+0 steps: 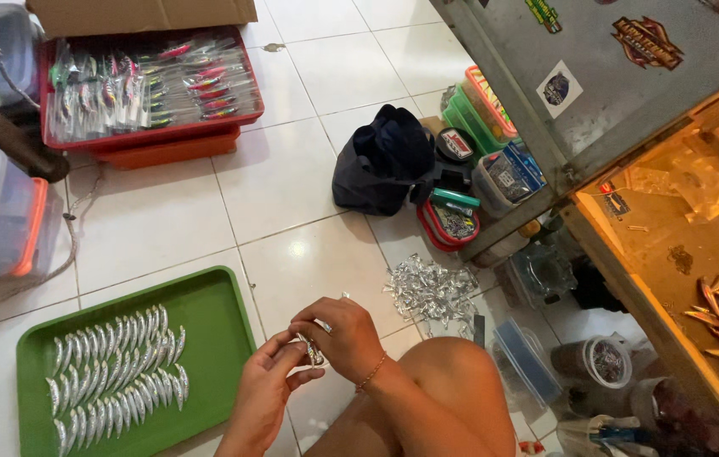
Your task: The person sits on the floor and assembles small silver fishing lures by hand. They pick up individual lures from a pile, attach small hooks or components, and place the finished items onto a green tray.
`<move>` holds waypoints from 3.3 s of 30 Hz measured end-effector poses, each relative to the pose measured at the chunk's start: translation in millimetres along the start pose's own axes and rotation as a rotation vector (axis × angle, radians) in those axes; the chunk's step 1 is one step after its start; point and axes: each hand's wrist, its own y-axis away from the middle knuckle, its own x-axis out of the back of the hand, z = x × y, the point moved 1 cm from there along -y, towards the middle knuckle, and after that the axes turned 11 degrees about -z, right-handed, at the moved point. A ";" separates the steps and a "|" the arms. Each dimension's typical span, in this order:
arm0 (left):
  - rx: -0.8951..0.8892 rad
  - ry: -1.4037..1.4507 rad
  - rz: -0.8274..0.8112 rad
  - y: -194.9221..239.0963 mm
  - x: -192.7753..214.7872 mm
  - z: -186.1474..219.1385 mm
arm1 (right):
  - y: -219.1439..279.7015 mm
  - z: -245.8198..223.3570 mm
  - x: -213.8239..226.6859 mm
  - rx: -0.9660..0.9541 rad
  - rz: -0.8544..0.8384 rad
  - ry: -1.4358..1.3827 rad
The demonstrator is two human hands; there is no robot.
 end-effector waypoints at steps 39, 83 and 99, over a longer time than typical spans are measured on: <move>-0.107 0.025 -0.006 -0.1 13.8 9.8 | -6.8 -30.7 3.5 0.180 0.089 -0.115; -0.168 0.418 -0.102 0.1 20.7 20.0 | -12.8 -19.2 3.8 -0.303 -0.022 -0.751; -0.229 -0.344 0.187 4.4 17.1 20.1 | -8.8 -20.7 -8.1 -0.423 -0.167 -0.815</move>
